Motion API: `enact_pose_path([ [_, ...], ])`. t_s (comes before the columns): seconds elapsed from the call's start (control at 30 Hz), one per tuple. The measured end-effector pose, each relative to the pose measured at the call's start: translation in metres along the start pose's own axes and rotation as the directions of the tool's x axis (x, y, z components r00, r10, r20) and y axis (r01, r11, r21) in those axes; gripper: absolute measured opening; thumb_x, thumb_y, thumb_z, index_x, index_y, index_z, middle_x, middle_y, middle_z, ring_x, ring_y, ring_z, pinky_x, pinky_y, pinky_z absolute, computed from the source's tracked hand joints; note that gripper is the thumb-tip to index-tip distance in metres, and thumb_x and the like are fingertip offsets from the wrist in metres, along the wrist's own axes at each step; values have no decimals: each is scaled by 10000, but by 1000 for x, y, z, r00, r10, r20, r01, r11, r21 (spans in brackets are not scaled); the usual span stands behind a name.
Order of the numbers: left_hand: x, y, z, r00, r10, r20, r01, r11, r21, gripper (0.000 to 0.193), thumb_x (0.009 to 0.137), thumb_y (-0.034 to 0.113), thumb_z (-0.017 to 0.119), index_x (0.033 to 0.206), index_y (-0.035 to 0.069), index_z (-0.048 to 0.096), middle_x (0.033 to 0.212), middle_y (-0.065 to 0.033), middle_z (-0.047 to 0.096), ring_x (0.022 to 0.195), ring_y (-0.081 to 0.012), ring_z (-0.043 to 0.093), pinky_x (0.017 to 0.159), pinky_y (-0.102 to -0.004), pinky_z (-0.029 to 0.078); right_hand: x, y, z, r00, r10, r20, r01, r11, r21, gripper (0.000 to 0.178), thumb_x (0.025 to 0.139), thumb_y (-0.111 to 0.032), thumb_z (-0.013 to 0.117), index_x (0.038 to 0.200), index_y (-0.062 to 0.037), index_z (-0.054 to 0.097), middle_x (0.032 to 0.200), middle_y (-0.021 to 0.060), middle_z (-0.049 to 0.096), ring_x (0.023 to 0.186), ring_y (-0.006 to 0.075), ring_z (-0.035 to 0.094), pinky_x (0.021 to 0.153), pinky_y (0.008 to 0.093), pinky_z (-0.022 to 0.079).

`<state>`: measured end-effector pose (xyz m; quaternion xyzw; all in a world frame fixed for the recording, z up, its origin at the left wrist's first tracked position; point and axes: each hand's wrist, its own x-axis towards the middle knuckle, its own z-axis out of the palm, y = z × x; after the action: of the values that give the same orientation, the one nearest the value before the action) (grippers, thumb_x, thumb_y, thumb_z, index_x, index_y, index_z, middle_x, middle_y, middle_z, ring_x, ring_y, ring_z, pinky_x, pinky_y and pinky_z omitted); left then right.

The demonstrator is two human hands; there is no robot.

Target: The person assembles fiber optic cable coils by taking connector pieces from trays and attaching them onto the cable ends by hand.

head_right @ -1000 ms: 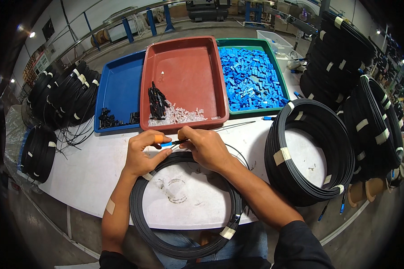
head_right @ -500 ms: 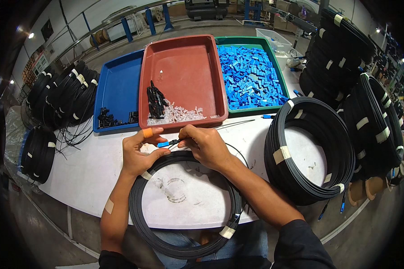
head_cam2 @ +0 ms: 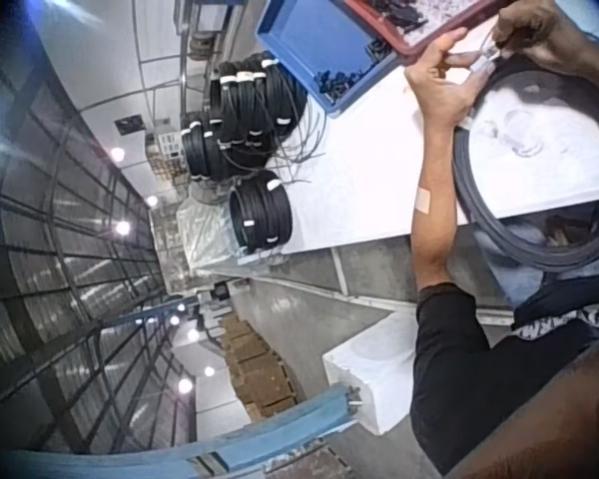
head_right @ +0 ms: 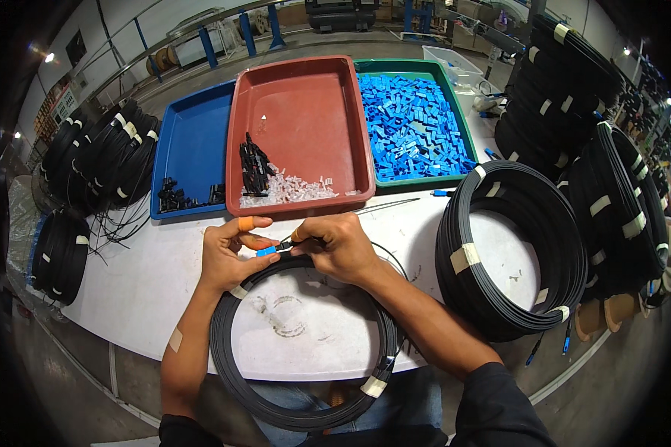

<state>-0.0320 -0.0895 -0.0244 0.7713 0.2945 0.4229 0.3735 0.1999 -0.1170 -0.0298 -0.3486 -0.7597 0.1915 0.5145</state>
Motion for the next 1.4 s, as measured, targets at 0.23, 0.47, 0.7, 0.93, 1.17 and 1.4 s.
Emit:
enact_pose_path([
  [0.23,1,-3,4,997,-79,-21,76,989,-129,519,734,-55,853,1224,-34,680,932,-150,782,951,-203,761,876,-305,606,2,4,3,999,-35,-12,34,999,-13,149,719,49,802,806,0,691,723,148,706,639,269,723,557,348,538],
  [0.47,1,2,3,999,-46,-3,46,998,36,452,735,-99,843,1160,-44,699,973,-164,771,971,-224,756,851,-298,617,3,2,3,999,-47,9,47,997,-61,152,720,47,799,782,-5,670,702,139,697,628,277,717,548,355,531],
  [0.7,5,1,4,994,69,-89,-65,997,52,273,758,-57,843,1017,-39,761,914,-135,772,890,-204,763,835,-292,622,5,2,6,996,-74,-41,71,994,-88,155,746,-3,804,830,-25,677,732,119,697,644,281,706,565,365,529],
  [0.93,2,5,3,982,173,-74,-159,973,170,136,799,35,834,906,-32,784,872,-133,786,765,-161,766,695,-246,600,7,-3,2,965,-260,-15,235,894,-381,172,735,-55,812,857,-70,691,789,50,704,723,230,675,644,359,521],
  [1.17,0,8,3,997,63,-41,-60,995,85,139,791,26,837,905,-34,784,869,-137,786,695,-154,755,675,-242,597,6,2,2,914,-403,-46,366,867,-338,209,686,-20,809,862,-63,705,810,57,699,795,253,662,716,375,514],
  [1.4,6,10,1,751,614,242,-626,547,555,118,749,-6,797,855,3,746,952,-154,775,688,-208,760,517,-263,559,2,6,4,999,-3,48,6,999,-44,200,716,38,793,898,-6,722,793,120,710,752,271,683,723,367,536],
])
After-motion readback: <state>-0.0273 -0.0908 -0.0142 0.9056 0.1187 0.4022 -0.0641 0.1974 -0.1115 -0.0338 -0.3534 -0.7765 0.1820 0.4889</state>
